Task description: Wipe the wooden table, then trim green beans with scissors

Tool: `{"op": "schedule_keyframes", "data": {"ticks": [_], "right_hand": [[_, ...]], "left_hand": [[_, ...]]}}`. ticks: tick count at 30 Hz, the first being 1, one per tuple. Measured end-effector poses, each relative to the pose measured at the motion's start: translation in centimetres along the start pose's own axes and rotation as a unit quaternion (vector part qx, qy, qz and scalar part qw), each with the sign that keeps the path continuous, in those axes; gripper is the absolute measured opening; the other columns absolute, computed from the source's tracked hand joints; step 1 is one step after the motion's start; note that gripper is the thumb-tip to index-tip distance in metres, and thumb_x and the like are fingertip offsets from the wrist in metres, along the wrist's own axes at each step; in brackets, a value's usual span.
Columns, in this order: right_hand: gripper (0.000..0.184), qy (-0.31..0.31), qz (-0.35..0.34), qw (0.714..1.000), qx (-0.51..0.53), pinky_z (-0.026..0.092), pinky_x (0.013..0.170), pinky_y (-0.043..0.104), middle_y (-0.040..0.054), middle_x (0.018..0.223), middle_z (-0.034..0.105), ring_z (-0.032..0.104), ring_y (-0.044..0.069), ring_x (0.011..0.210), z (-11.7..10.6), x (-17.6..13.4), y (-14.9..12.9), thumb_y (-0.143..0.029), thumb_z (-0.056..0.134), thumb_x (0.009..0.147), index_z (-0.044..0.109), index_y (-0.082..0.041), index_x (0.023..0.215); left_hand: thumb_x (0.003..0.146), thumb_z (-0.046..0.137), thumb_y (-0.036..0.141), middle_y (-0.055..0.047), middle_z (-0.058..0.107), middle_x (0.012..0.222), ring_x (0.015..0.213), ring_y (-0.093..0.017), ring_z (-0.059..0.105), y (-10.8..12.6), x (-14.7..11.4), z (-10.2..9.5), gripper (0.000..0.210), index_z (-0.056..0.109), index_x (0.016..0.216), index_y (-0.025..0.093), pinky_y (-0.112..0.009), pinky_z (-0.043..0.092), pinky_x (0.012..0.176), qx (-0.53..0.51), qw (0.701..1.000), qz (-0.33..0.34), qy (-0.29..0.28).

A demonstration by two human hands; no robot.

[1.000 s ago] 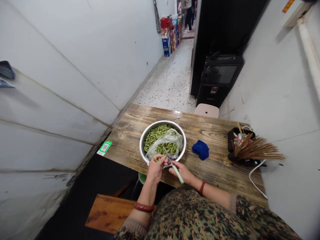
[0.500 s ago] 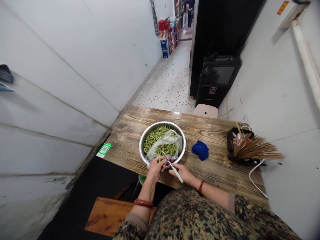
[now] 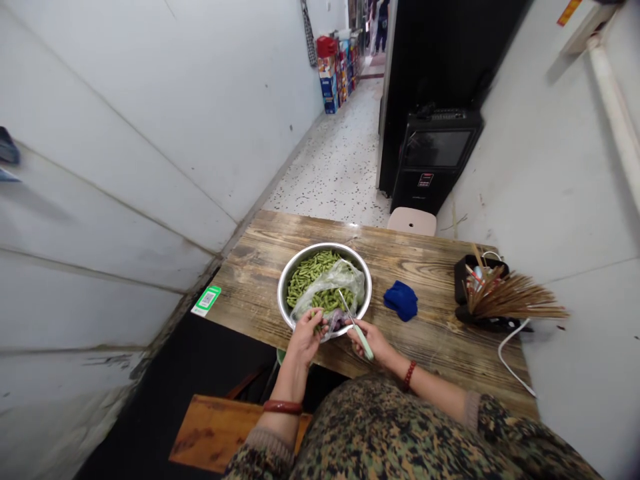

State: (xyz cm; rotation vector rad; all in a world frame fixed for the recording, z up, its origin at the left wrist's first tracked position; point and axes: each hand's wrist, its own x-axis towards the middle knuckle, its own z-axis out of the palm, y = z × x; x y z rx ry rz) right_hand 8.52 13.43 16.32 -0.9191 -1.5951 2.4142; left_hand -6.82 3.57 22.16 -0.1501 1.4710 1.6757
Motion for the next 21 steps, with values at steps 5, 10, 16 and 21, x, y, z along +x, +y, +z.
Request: {"op": "schedule_keyframes", "data": {"ticks": [5,10,16,21], "right_hand": [[0.061,-0.012,-0.011,1.000,0.010,0.038,0.041,0.019,-0.0061,0.061,0.051,0.045,0.006,0.044,0.3,-0.4,-0.7,-0.060,0.067,0.074,0.059,-0.014,0.113],[0.057,-0.028,-0.039,0.999,-0.022,0.039,0.042,0.019,-0.0054,0.061,0.051,0.045,0.006,0.044,0.3,-0.5,-0.8,-0.057,0.065,0.077,0.060,-0.015,0.115],[0.049,-0.038,-0.091,0.992,-0.084,0.040,0.049,0.022,-0.0050,0.062,0.051,0.045,0.008,0.050,0.5,-0.8,-1.2,-0.048,0.063,0.081,0.060,-0.016,0.118],[0.042,-0.045,-0.154,0.977,-0.143,0.043,0.065,0.025,-0.0024,0.072,0.056,0.049,0.011,0.063,0.9,-1.6,-2.8,-0.037,0.063,0.083,0.059,-0.018,0.120]], "left_hand": [[0.056,0.086,0.030,0.005,0.057,0.068,0.063,-0.009,0.060,0.8,-0.5,1.0,0.038,0.061,0.081,0.017,-0.019,0.051,0.056,-0.023,1.000,-0.001,-0.002],[0.055,0.086,0.029,0.004,0.057,0.064,0.059,-0.008,0.057,1.3,-0.9,1.6,0.037,0.059,0.075,0.016,-0.015,0.041,0.045,-0.035,0.999,0.022,0.003],[0.054,0.087,0.024,0.003,0.060,0.064,0.060,-0.007,0.057,1.8,-1.3,2.3,0.034,0.063,0.078,0.015,-0.015,0.045,0.051,-0.060,0.997,0.040,0.006],[0.059,0.084,0.021,0.001,0.063,0.067,0.063,-0.008,0.059,1.9,-1.9,3.0,0.032,0.067,0.086,0.014,-0.017,0.051,0.059,-0.065,0.997,0.042,0.009]]}}
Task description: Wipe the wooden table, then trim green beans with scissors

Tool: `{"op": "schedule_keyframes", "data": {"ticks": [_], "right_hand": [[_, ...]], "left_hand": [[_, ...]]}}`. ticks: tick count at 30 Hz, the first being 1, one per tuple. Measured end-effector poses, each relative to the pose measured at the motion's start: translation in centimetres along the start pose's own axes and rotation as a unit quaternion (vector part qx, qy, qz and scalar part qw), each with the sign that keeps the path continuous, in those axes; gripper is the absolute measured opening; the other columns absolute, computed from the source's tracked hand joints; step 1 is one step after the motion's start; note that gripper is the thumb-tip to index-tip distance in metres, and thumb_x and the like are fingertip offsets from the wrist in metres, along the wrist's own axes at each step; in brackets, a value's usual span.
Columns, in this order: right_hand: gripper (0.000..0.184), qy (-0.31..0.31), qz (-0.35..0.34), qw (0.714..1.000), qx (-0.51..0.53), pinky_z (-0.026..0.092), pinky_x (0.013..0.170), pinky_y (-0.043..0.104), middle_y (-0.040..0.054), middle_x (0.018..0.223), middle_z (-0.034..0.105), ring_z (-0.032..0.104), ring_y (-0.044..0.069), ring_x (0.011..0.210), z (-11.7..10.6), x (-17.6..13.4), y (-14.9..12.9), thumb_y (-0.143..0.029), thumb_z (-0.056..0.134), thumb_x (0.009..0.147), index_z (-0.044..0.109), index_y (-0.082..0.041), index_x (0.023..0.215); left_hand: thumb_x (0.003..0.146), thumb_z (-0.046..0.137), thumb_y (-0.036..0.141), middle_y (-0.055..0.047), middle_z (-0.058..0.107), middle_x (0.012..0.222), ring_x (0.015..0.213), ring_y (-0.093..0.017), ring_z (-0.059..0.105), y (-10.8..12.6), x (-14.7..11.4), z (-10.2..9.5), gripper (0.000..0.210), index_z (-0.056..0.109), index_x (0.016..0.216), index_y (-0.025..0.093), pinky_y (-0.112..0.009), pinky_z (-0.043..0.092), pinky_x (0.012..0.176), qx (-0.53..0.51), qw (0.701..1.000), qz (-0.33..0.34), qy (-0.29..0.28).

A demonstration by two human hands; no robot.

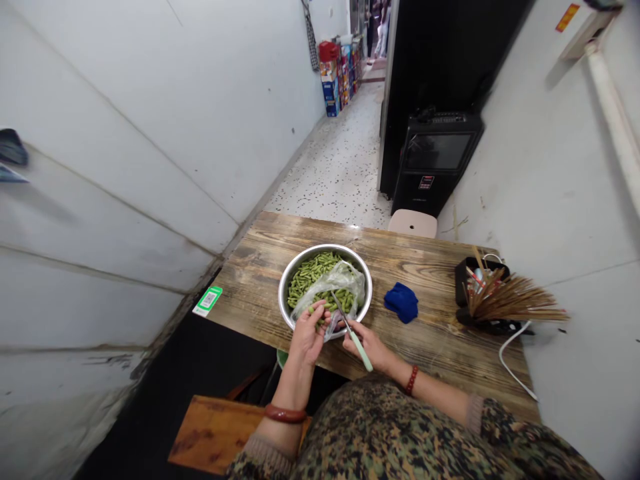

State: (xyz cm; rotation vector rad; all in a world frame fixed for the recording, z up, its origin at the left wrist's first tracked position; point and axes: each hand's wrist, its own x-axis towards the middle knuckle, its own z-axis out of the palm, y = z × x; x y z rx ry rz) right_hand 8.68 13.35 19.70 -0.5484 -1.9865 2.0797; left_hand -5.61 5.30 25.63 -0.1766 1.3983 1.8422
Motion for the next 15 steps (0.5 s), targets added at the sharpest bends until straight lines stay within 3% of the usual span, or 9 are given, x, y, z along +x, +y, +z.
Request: {"op": "schedule_keyframes", "data": {"ticks": [9,15], "right_hand": [[0.045,0.004,0.008,1.000,0.015,0.044,0.064,0.025,-0.0018,0.071,0.055,0.048,0.011,0.062,0.0,0.5,-0.9,-0.037,0.065,0.079,0.062,-0.015,0.118],[0.047,-0.017,0.030,0.998,0.051,0.044,0.060,0.024,-0.0002,0.071,0.055,0.048,0.012,0.062,-0.5,0.7,-1.4,-0.037,0.063,0.080,0.061,-0.012,0.119]], "left_hand": [[0.053,0.086,0.030,0.003,0.059,0.062,0.052,-0.007,0.053,-0.8,-1.0,1.0,0.039,0.059,0.077,0.016,-0.016,0.039,0.044,0.058,0.998,0.003,-0.034],[0.056,0.083,0.032,0.004,0.057,0.059,0.047,-0.006,0.049,-0.4,-1.1,1.0,0.039,0.059,0.082,0.016,-0.015,0.029,0.039,0.094,0.995,0.013,-0.036]]}}
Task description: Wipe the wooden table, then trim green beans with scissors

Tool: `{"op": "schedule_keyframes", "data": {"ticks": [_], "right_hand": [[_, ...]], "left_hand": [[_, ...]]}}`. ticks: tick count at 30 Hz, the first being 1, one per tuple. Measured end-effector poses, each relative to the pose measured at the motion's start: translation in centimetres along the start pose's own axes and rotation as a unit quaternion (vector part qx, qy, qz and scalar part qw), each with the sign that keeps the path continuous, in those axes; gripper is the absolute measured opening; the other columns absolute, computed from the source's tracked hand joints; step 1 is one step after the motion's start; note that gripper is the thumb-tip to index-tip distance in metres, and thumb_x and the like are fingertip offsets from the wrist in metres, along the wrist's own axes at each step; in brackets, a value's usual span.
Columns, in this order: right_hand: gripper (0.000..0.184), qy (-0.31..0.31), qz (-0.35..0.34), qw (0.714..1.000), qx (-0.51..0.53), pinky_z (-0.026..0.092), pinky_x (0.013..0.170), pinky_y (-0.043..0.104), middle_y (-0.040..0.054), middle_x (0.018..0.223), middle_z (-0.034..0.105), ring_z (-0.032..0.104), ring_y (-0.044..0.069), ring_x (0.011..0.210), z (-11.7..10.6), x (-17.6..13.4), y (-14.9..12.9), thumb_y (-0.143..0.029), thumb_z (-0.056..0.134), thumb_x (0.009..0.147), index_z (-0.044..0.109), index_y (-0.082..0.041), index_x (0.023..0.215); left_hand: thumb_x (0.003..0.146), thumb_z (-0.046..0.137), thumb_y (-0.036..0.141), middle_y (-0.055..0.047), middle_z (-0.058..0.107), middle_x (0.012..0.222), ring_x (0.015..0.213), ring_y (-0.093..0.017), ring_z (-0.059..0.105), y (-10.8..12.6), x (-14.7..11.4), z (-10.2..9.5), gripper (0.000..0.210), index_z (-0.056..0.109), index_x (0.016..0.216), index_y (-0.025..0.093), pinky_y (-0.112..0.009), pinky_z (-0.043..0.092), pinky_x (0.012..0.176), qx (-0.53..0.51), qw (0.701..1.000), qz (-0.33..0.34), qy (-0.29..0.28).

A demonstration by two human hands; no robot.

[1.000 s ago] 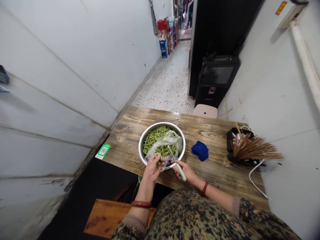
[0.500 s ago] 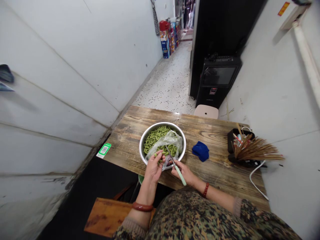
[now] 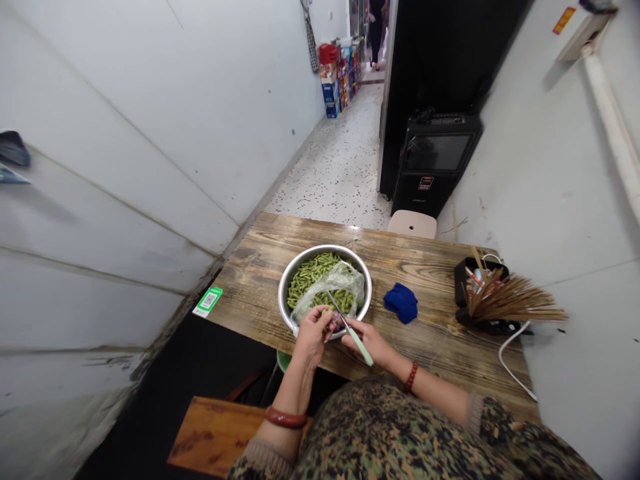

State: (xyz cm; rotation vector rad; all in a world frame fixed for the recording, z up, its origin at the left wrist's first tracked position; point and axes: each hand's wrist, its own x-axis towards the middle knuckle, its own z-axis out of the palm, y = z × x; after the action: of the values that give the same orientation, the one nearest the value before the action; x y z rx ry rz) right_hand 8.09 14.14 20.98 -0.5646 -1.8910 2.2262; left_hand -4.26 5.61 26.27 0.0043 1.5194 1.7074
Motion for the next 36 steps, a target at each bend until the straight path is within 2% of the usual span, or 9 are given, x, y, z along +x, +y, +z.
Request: {"op": "schedule_keyframes", "data": {"ticks": [3,8,12,24,29,33,36], "right_hand": [[0.047,0.011,0.012,1.000,0.006,0.045,0.062,0.025,-0.0007,0.070,0.054,0.049,0.012,0.063,-0.3,0.0,0.2,-0.035,0.060,0.082,0.058,-0.012,0.123],[0.050,0.012,-0.039,0.999,-0.033,0.046,0.072,0.028,0.0021,0.084,0.060,0.051,0.013,0.071,-0.7,-0.1,0.2,-0.031,0.066,0.078,0.058,-0.015,0.124],[0.051,0.014,-0.051,0.996,-0.070,0.047,0.071,0.027,0.0016,0.084,0.062,0.053,0.014,0.072,-0.5,-0.1,-0.2,-0.029,0.069,0.075,0.059,-0.018,0.124],[0.034,0.003,-0.092,0.989,-0.114,0.045,0.074,0.024,-0.0007,0.086,0.063,0.053,0.013,0.073,-0.4,-0.2,-1.2,-0.019,0.068,0.073,0.068,-0.017,0.107],[0.039,0.013,-0.080,0.989,-0.123,0.045,0.068,0.023,-0.0006,0.082,0.061,0.051,0.012,0.069,-0.1,-0.4,-0.8,-0.020,0.068,0.072,0.066,-0.017,0.110],[0.044,0.020,-0.081,0.987,-0.135,0.046,0.073,0.025,0.0007,0.086,0.063,0.052,0.013,0.072,0.1,-0.5,-0.8,-0.019,0.069,0.069,0.065,-0.017,0.113],[0.040,0.022,-0.092,0.986,-0.136,0.045,0.072,0.024,-0.0002,0.086,0.063,0.052,0.013,0.073,0.1,-0.4,-1.0,-0.018,0.071,0.067,0.068,-0.018,0.107]], "left_hand": [[0.057,0.082,0.033,0.005,0.055,0.057,0.047,-0.006,0.048,0.2,0.0,-0.1,0.039,0.058,0.082,0.017,-0.015,0.027,0.039,0.009,1.000,0.003,0.002],[0.056,0.083,0.036,0.005,0.055,0.059,0.048,-0.006,0.047,0.4,0.0,0.1,0.041,0.056,0.082,0.018,-0.015,0.027,0.040,0.023,1.000,0.001,0.007],[0.057,0.082,0.039,0.005,0.055,0.059,0.048,-0.006,0.047,0.4,-0.2,0.4,0.041,0.056,0.082,0.018,-0.015,0.027,0.039,0.038,0.999,-0.002,0.004],[0.058,0.079,0.042,0.006,0.052,0.055,0.044,-0.005,0.042,0.5,-0.2,-0.2,0.041,0.054,0.079,0.018,-0.014,0.023,0.038,0.066,0.998,0.003,-0.005],[0.059,0.079,0.044,0.006,0.051,0.055,0.045,-0.004,0.040,0.5,-0.1,-0.3,0.041,0.054,0.079,0.019,-0.014,0.023,0.040,0.068,0.998,0.006,-0.003],[0.058,0.079,0.045,0.007,0.049,0.054,0.044,-0.005,0.039,0.4,-0.3,-0.4,0.042,0.052,0.078,0.019,-0.015,0.021,0.038,0.071,0.997,0.013,-0.006],[0.059,0.078,0.046,0.008,0.047,0.052,0.043,-0.005,0.037,0.2,-0.4,-0.6,0.041,0.052,0.078,0.020,-0.015,0.019,0.038,0.081,0.996,0.022,-0.008]]}}
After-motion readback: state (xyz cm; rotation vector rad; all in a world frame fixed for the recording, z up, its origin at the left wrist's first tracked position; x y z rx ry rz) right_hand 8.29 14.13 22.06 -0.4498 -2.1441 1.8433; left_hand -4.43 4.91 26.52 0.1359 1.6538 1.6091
